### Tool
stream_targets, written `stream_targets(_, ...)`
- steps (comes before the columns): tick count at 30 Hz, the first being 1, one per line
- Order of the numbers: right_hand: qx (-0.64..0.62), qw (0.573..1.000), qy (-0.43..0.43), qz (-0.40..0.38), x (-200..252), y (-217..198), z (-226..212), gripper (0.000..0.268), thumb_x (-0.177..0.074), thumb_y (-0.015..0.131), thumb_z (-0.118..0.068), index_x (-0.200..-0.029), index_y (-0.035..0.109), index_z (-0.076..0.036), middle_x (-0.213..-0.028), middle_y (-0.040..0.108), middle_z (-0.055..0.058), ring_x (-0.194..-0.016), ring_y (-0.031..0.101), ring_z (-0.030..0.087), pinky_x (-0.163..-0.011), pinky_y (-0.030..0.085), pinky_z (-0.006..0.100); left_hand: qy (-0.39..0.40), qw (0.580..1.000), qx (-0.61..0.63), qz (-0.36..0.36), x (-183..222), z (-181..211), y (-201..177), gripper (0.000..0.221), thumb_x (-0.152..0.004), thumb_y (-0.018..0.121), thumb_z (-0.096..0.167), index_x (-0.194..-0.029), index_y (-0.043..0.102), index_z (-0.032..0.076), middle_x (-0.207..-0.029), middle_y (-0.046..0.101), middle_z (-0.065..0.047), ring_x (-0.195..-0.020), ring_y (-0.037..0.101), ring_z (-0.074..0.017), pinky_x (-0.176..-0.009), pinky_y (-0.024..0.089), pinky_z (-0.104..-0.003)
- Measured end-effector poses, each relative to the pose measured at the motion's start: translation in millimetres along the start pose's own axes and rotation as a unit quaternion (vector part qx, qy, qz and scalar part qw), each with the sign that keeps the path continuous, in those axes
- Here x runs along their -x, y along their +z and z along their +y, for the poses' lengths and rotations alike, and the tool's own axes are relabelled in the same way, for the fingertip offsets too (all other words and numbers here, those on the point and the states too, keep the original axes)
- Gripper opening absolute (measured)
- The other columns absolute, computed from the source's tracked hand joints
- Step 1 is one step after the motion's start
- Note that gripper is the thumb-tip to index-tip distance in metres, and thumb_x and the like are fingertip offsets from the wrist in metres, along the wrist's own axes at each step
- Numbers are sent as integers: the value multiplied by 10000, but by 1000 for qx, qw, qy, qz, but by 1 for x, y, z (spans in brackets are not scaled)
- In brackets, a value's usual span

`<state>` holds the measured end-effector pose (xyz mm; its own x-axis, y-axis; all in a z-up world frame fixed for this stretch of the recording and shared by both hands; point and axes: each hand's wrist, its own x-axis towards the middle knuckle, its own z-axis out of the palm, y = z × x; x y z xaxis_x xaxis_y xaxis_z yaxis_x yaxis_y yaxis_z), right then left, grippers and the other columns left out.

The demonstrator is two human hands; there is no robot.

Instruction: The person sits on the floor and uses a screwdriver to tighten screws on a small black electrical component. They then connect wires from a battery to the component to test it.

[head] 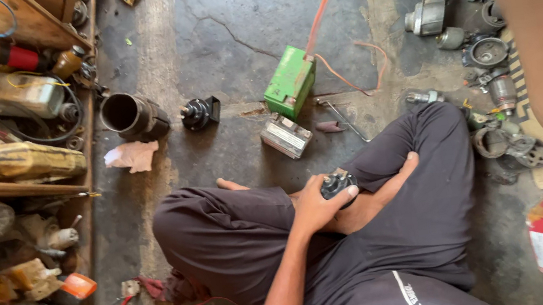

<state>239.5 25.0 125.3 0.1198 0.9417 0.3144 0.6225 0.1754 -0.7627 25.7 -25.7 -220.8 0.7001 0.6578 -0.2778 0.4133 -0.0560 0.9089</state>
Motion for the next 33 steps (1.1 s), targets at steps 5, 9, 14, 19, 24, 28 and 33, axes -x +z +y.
stream_targets(5,31,998,-48,12,58,-6,-22,215,-1074,517,-181,-1043,608,12,-899,562,93,-825,515,189,-755,391,314,42,999,-1,-9,3,-11,-1,700,-717,803,591,-1138,715,39,-1058,679,-126,-992,680,-275,-869,512,-382)
stream_targets(9,6,1000,-18,20,145,3,-19,246,-1046,512,-164,-1091,660,27,-958,608,100,-886,566,192,-798,419,308,52,977,205,-37,10,-13,-1,632,-794,786,486,-1220,672,33,-1101,667,-88,-1019,632,-195,-923,502,-335)
stream_targets(14,-28,977,212,5,214,67,69,260,-993,549,-106,-1127,732,23,-949,627,123,-897,604,219,-813,475,318,34,894,445,-22,9,-5,-37,504,-854,667,346,-1277,688,72,-1128,697,-66,-958,643,-149,-853,514,-296)
stream_targets(19,-10,973,217,80,267,106,96,260,-1001,570,-96,-1201,686,24,-1104,694,129,-1028,666,214,-953,488,307,101,973,203,40,6,25,-64,480,-877,735,342,-1242,691,33,-1175,716,-86,-1092,675,-198,-1007,519,-326)
stream_targets(24,30,983,161,84,266,106,95,151,-982,576,-36,-1070,676,36,-975,659,128,-896,666,235,-1118,413,431,147,977,-152,15,21,55,-34,639,-632,874,408,-1136,695,58,-976,612,-156,-886,631,-344,-775,493,-442)
stream_targets(28,57,987,98,112,253,102,95,95,-984,594,-13,-1033,637,57,-971,647,132,-855,628,242,-1073,468,410,241,956,-163,25,15,52,12,696,-608,884,374,-1206,682,80,-983,594,-134,-928,601,-337,-790,465,-463)
stream_targets(33,43,984,114,132,256,100,95,105,-994,618,-21,-1057,660,52,-988,644,137,-870,639,238,-1039,494,380,264,952,-147,47,-2,24,46,647,-626,888,357,-1179,674,97,-1017,589,-123,-962,592,-327,-817,451,-460)
